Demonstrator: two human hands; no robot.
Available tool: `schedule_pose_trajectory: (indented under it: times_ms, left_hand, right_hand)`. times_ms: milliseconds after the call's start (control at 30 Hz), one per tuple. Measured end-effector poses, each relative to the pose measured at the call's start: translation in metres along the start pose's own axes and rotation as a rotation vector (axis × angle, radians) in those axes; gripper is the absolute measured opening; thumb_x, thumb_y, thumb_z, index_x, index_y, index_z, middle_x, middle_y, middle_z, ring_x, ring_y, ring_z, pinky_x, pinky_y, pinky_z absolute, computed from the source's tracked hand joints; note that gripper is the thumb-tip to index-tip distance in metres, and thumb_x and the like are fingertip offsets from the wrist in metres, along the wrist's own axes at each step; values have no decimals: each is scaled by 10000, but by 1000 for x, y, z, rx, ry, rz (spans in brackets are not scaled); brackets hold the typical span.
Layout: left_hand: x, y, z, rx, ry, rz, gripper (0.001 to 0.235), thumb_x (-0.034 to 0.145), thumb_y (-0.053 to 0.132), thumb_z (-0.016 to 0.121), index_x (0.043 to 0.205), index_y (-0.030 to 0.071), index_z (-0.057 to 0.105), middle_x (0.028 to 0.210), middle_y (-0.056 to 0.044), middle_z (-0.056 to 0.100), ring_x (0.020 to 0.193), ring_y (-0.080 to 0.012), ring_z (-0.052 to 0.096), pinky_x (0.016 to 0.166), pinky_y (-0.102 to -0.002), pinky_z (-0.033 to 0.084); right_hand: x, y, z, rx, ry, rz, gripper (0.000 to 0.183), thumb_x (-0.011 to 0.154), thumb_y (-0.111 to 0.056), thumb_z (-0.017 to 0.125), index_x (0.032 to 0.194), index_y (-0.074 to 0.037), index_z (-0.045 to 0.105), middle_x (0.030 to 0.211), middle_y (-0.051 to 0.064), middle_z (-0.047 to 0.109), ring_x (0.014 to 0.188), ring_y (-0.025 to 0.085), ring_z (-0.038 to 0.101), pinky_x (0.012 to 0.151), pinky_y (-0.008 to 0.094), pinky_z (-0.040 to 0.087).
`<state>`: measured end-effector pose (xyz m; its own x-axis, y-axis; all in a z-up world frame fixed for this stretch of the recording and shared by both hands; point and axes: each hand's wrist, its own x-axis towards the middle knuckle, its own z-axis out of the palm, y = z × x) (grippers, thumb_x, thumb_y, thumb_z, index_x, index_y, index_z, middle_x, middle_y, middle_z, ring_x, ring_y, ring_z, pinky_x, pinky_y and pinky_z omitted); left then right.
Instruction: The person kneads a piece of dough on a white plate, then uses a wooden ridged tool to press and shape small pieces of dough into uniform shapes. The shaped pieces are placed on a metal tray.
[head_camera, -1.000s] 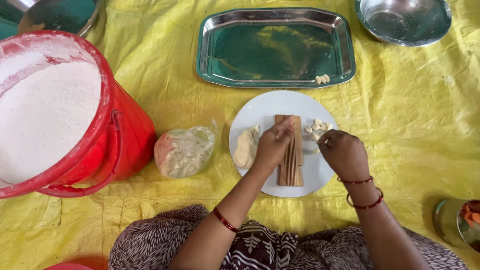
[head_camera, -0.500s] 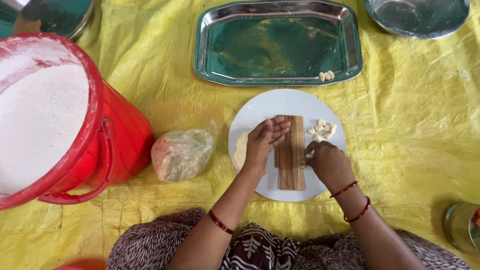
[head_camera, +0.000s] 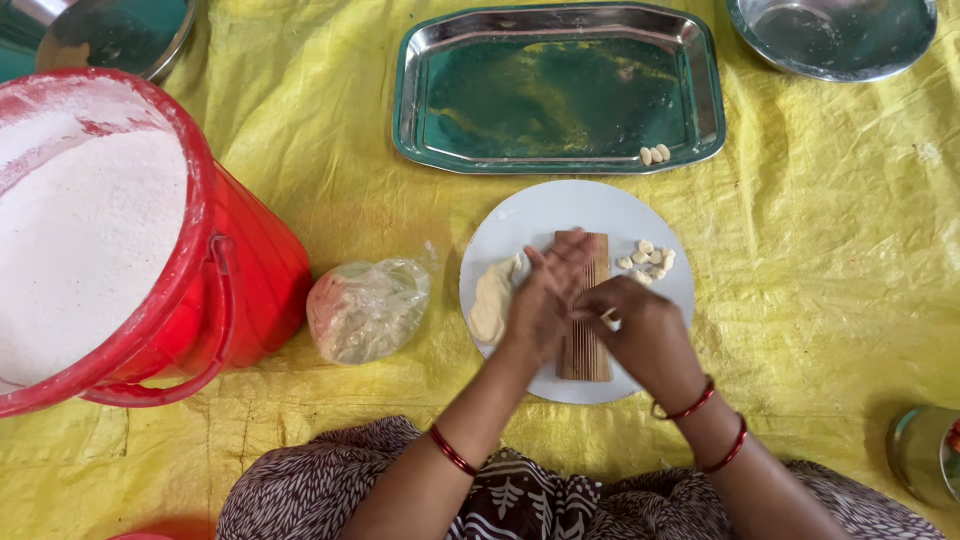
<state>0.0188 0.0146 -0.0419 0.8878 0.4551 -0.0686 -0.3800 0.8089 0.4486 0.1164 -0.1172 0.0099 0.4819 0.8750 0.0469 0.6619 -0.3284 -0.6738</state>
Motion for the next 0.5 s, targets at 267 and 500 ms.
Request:
schedule_pose_trajectory:
  times_ms: [267, 500]
  left_hand:
    - [-19, -20, 47, -121, -172, -90, 779, 1056, 638, 300, 1675, 174, 212, 1674, -181, 314, 1553, -290, 319, 1288, -367, 273]
    - [-29, -31, 32, 225, -134, -106, 909, 963, 734, 272, 1664, 159, 203, 1728, -143, 202, 1584, -334, 223, 1302, -422, 214]
  right_hand:
    - [-8, -54, 19, -4, 93, -523, 871, 711, -318, 641, 1512, -73, 400, 1675, 175, 216, 1576, 363, 140, 1284, 601, 90]
    - [8, -38, 2, -22, 158, -372, 984, 965, -736, 280, 1665, -77, 68, 1772, 125, 47, 1662, 360, -56, 1348, 598, 15]
